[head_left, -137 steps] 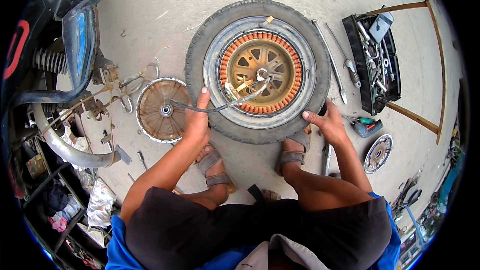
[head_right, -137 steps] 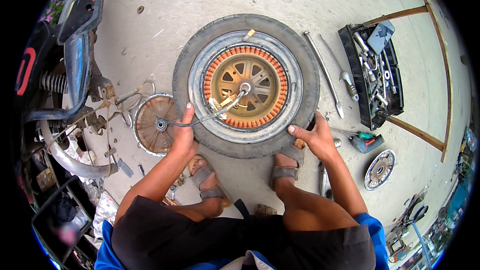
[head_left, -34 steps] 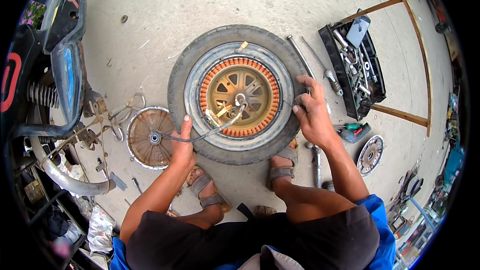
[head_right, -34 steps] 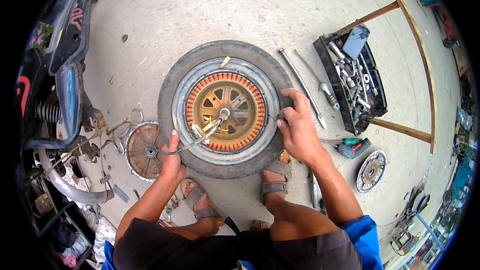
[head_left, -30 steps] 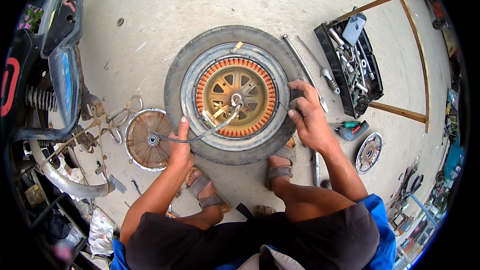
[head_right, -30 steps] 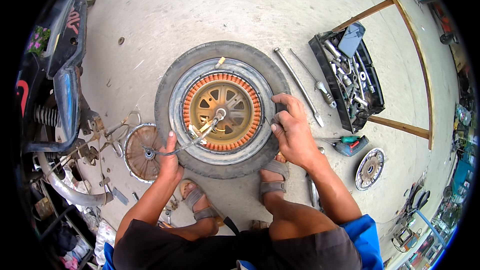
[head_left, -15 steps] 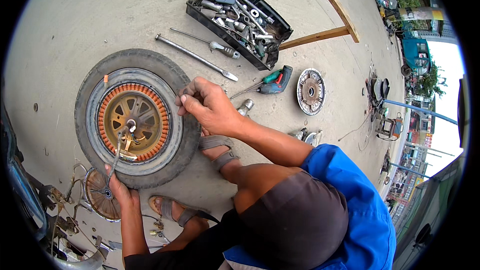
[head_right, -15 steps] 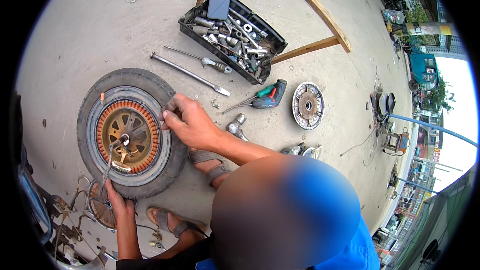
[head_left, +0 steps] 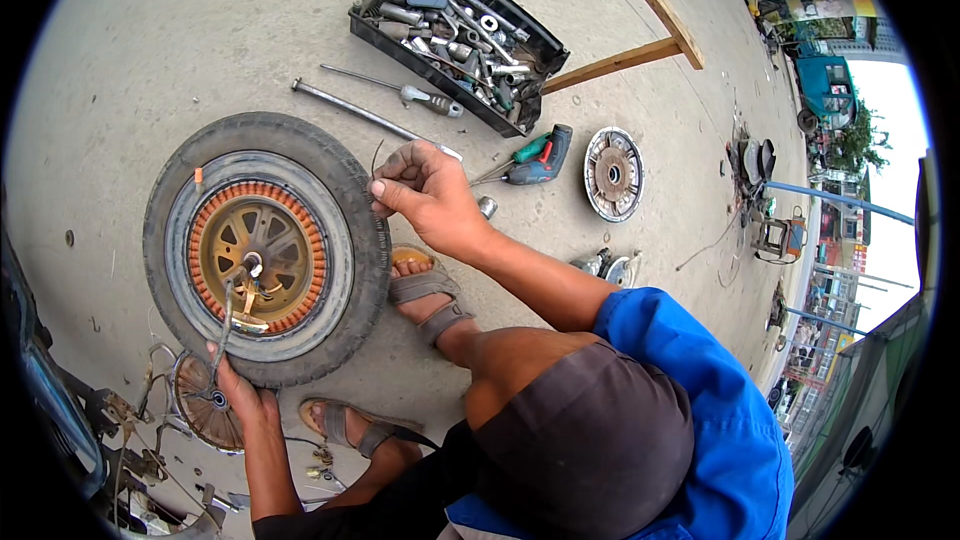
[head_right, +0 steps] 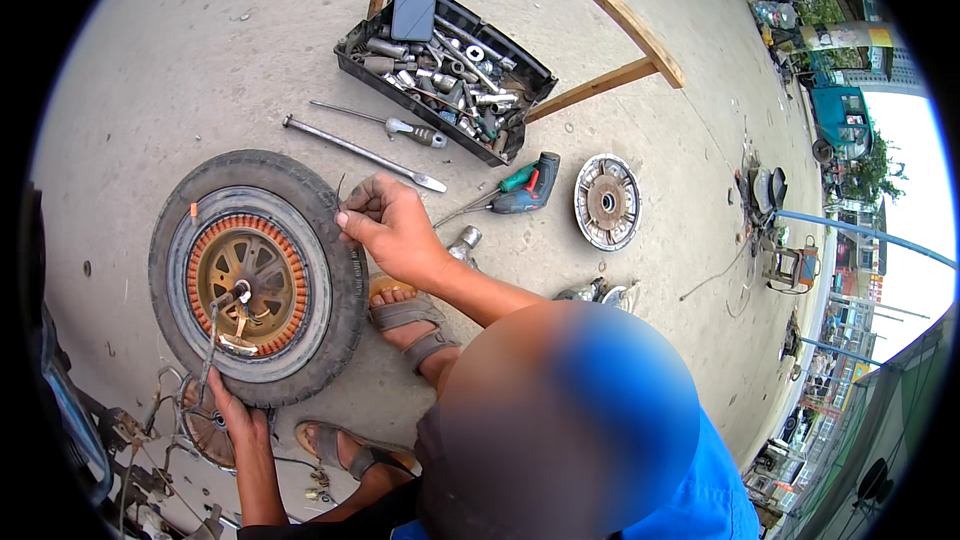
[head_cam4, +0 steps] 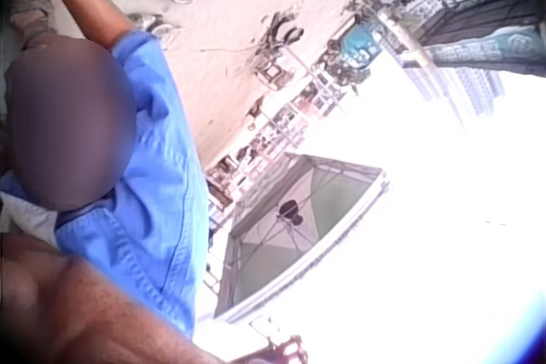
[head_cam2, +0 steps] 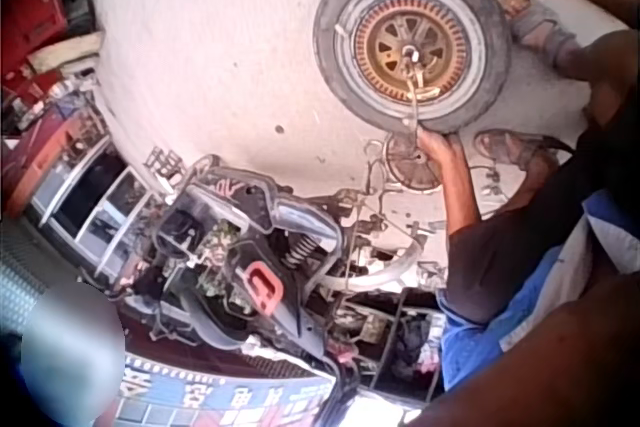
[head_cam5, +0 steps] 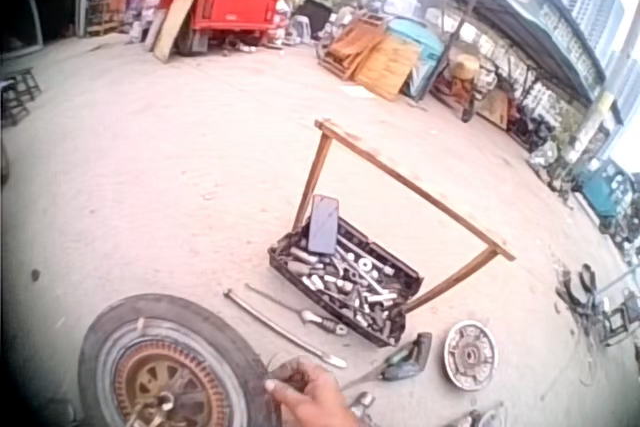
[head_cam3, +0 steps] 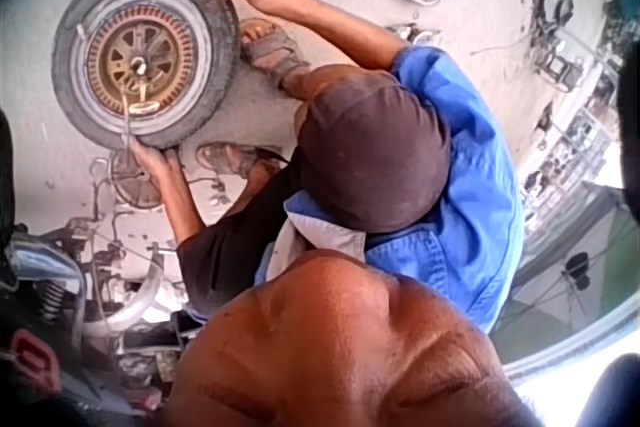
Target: The person removes a motorcycle wheel hub from a tire using a hammer and a metal rod. They then flip the tire over and reinsert the hub into the tire, tapping it into place with the hammer.
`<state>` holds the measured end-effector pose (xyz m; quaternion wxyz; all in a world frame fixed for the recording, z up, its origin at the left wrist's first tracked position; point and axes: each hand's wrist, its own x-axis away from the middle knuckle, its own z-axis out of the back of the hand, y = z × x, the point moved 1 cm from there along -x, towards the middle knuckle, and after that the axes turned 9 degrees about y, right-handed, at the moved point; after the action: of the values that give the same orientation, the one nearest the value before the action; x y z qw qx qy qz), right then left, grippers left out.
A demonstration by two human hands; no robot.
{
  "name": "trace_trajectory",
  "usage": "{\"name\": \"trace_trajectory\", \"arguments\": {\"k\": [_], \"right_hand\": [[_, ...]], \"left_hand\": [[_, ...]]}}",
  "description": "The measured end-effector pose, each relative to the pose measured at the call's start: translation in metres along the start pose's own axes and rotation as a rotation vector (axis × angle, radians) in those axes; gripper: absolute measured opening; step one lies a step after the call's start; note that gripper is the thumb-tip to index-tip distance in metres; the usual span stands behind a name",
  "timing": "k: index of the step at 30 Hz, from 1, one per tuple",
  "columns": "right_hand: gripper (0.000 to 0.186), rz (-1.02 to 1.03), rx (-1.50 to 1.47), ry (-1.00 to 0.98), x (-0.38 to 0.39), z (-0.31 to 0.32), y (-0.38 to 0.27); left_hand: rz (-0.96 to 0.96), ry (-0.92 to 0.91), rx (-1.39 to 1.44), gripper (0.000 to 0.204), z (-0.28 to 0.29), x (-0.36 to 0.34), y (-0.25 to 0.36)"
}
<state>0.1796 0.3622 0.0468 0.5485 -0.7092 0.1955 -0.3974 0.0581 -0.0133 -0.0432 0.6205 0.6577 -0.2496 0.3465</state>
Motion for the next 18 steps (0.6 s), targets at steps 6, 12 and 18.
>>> {"name": "trace_trajectory", "arguments": {"k": [6,12,18], "right_hand": [[0.024,0.056,0.000,0.080,-0.010,0.017,0.008],[0.023,0.035,0.002,0.187,-0.013,0.032,0.016],[0.018,0.023,0.024,0.209,-0.017,0.034,0.020]], "left_hand": [[0.004,-0.024,0.019,0.075,0.003,-0.003,-0.002],[-0.008,-0.036,0.020,0.075,-0.002,0.003,-0.004],[0.004,-0.013,0.027,0.074,-0.013,0.020,0.007]]}}
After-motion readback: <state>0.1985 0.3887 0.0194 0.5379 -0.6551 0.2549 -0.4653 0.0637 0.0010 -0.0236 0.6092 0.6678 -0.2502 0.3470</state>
